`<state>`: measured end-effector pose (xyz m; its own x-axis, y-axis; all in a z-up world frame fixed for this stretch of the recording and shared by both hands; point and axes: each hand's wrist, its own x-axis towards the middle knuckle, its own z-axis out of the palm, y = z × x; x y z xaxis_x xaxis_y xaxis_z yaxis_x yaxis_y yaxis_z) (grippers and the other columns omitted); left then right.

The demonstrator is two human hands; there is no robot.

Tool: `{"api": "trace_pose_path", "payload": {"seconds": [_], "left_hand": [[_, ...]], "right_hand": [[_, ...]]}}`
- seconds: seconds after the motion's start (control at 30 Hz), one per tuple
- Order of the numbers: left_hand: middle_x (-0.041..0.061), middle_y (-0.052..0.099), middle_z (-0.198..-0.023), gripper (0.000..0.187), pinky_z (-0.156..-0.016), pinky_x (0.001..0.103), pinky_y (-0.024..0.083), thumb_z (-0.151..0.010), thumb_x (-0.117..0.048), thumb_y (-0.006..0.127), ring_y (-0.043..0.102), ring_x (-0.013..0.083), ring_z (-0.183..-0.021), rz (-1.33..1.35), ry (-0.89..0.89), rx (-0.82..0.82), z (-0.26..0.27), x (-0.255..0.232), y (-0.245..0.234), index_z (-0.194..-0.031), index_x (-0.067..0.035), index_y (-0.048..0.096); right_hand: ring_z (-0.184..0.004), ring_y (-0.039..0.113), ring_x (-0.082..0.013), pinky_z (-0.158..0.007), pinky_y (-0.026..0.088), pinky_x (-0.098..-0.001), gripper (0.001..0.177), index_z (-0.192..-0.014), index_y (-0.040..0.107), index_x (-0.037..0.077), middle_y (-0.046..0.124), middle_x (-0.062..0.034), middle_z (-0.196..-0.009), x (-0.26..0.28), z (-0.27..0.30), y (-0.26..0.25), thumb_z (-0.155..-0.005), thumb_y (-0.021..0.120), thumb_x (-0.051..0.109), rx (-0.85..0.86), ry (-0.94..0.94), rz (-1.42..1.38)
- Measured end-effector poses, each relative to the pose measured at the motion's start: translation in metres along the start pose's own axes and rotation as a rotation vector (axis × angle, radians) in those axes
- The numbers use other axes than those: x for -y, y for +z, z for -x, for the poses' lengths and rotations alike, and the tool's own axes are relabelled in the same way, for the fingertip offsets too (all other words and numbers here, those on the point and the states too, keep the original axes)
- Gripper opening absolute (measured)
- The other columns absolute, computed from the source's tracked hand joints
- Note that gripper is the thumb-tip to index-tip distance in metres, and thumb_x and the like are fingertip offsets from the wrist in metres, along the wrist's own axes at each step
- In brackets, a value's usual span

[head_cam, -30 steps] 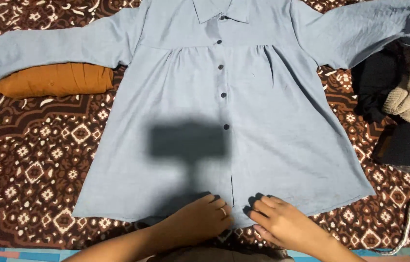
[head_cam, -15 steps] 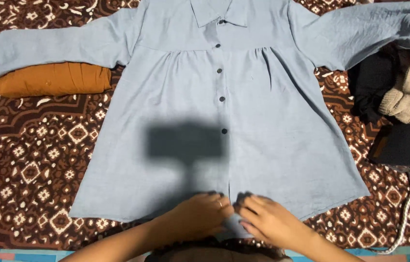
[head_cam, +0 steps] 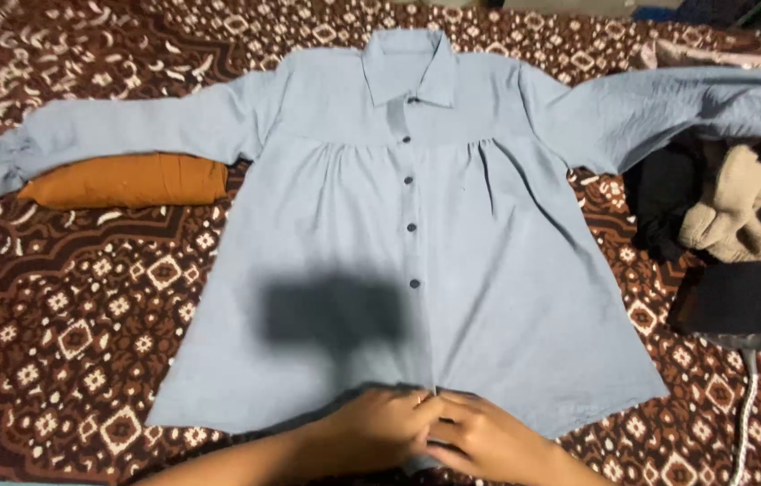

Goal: Ironing a blue long-sleeved shirt on a bed

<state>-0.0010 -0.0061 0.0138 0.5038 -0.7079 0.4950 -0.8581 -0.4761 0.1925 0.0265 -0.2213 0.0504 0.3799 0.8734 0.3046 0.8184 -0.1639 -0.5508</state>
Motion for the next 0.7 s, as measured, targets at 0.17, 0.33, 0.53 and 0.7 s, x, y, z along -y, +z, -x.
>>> {"api": "trace_pose_path", "payload": {"seconds": [0.17, 0.33, 0.53, 0.7], "left_hand": [[0.009, 0.060, -0.104, 0.020, -0.086, 0.037, 0.047, -0.095, -0.015, 0.060, 0.061, 0.0271, -0.096, 0.921, -0.249, 0.599, 0.008, 0.016, -0.018, -0.114, -0.009, 0.056], [0.000, 0.071, -0.114, 0.033, -0.087, 0.034, 0.051, -0.094, -0.043, 0.062, 0.067, 0.0178, -0.099, 0.700, -0.869, 0.248, 0.043, 0.069, -0.075, -0.118, -0.022, 0.068], [0.032, 0.048, -0.148, 0.086, -0.102, 0.059, 0.046, -0.094, -0.066, 0.048, 0.048, 0.0446, -0.135, -0.624, -1.408, 0.163, 0.117, 0.110, -0.099, -0.143, 0.004, 0.047], [0.015, 0.058, -0.140, 0.039, -0.112, 0.052, 0.049, -0.101, -0.034, 0.054, 0.052, 0.0288, -0.134, -0.084, -1.450, 0.137, 0.129, 0.113, -0.097, -0.128, -0.005, 0.058]], "right_hand": [[-0.076, 0.064, -0.0244, -0.070, 0.053, -0.0372, 0.020, -0.099, 0.065, 0.005, 0.065, -0.0058, -0.087, 0.011, -0.010, -0.050, -0.105, 0.061, 0.023, 0.053, 0.084, -0.077], [-0.091, 0.073, -0.0217, -0.085, 0.056, -0.0360, 0.018, -0.106, 0.073, 0.010, 0.078, -0.0037, -0.104, -0.040, 0.021, -0.066, -0.092, 0.068, 0.019, -0.169, 0.441, 0.143], [-0.131, 0.051, -0.0477, -0.104, 0.047, -0.0611, 0.078, -0.152, 0.041, 0.013, 0.048, -0.0259, -0.147, -0.134, 0.128, -0.107, -0.090, 0.056, 0.057, -0.113, 1.414, 0.605], [-0.112, 0.061, -0.0506, -0.097, 0.051, -0.0563, 0.047, -0.121, 0.059, 0.001, 0.061, -0.0301, -0.119, -0.141, 0.170, -0.090, -0.095, 0.063, 0.040, -0.098, 1.398, 0.611]]}}
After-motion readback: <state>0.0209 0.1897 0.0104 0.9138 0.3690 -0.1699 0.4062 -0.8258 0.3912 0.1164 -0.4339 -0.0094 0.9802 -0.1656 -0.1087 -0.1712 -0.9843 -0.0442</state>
